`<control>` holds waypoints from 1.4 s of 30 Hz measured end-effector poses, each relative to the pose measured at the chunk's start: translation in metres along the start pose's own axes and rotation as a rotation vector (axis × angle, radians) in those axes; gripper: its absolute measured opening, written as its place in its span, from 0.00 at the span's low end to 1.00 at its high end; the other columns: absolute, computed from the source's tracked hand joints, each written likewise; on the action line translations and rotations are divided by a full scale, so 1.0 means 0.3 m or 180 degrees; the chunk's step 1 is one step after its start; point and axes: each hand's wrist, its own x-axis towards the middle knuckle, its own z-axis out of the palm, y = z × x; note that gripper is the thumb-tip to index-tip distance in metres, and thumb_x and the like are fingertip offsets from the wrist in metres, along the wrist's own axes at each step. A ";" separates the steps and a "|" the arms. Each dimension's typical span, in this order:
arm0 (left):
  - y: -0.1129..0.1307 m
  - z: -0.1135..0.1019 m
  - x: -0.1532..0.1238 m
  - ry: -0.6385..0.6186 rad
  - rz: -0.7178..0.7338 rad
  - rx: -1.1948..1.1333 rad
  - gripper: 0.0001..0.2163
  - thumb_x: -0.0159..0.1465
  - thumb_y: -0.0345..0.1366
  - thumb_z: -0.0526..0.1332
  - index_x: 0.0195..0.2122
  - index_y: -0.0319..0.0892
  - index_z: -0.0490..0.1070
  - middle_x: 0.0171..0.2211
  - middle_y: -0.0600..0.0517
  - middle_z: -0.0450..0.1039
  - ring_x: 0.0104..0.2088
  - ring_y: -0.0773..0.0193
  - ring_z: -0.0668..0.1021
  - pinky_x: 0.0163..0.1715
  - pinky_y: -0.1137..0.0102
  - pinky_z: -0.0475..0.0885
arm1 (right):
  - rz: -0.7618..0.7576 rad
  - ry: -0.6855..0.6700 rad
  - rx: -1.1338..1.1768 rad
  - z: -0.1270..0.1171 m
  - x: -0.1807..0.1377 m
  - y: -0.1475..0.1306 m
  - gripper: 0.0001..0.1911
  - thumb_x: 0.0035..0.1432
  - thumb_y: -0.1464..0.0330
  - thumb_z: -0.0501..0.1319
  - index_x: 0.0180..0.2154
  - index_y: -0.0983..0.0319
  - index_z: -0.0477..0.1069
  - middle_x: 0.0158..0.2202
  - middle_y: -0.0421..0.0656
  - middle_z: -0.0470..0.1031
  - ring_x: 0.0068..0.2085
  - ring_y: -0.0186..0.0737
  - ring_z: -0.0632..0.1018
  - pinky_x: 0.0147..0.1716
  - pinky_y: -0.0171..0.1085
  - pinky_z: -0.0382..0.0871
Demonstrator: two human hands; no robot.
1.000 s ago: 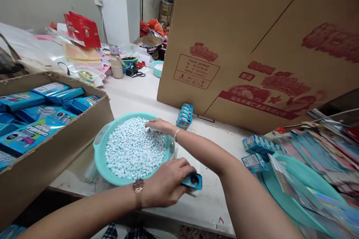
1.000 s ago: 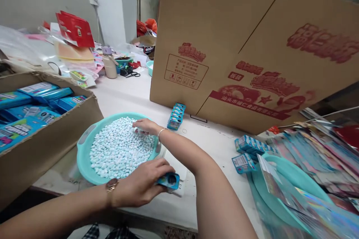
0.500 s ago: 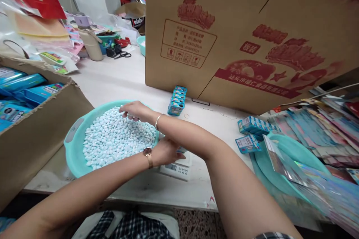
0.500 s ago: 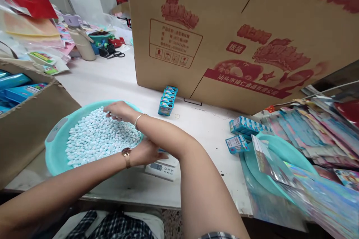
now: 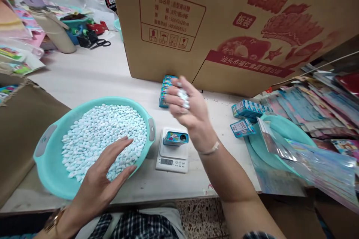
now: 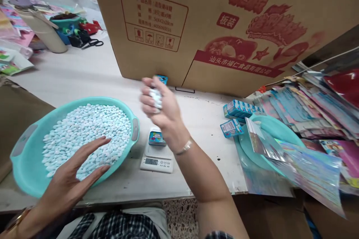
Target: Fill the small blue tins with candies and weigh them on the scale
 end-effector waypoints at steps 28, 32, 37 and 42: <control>0.188 0.317 0.411 -0.1461 0.0770 0.0420 0.23 0.58 0.34 0.67 0.54 0.41 0.65 0.47 0.47 0.71 0.49 0.52 0.70 0.52 0.55 0.68 | -0.2205 0.2057 -0.0104 -0.302 -0.166 0.182 0.16 0.63 0.57 0.61 0.31 0.62 0.65 0.22 0.32 0.58 0.21 0.27 0.61 0.21 0.29 0.58; 0.173 0.340 0.407 -0.1414 0.0682 0.0307 0.21 0.57 0.34 0.68 0.52 0.40 0.66 0.46 0.47 0.72 0.48 0.53 0.71 0.50 0.57 0.69 | -0.2251 0.2104 -0.0313 -0.303 -0.160 0.200 0.17 0.63 0.55 0.60 0.30 0.62 0.64 0.21 0.32 0.57 0.21 0.27 0.62 0.23 0.30 0.59; 0.161 0.333 0.403 -0.1441 0.0673 0.0266 0.27 0.58 0.34 0.68 0.57 0.38 0.62 0.51 0.44 0.70 0.53 0.52 0.70 0.54 0.56 0.68 | -0.2086 0.1964 0.0294 -0.326 -0.162 0.167 0.14 0.65 0.61 0.59 0.30 0.62 0.64 0.20 0.31 0.55 0.18 0.25 0.58 0.17 0.28 0.51; 0.140 0.183 0.380 -0.1184 0.0703 0.0143 0.32 0.62 0.42 0.64 0.64 0.42 0.54 0.61 0.44 0.62 0.61 0.54 0.65 0.62 0.57 0.63 | -0.1738 0.1304 0.1559 -0.402 -0.265 0.053 0.14 0.69 0.68 0.49 0.29 0.62 0.59 0.19 0.30 0.51 0.16 0.25 0.56 0.14 0.27 0.45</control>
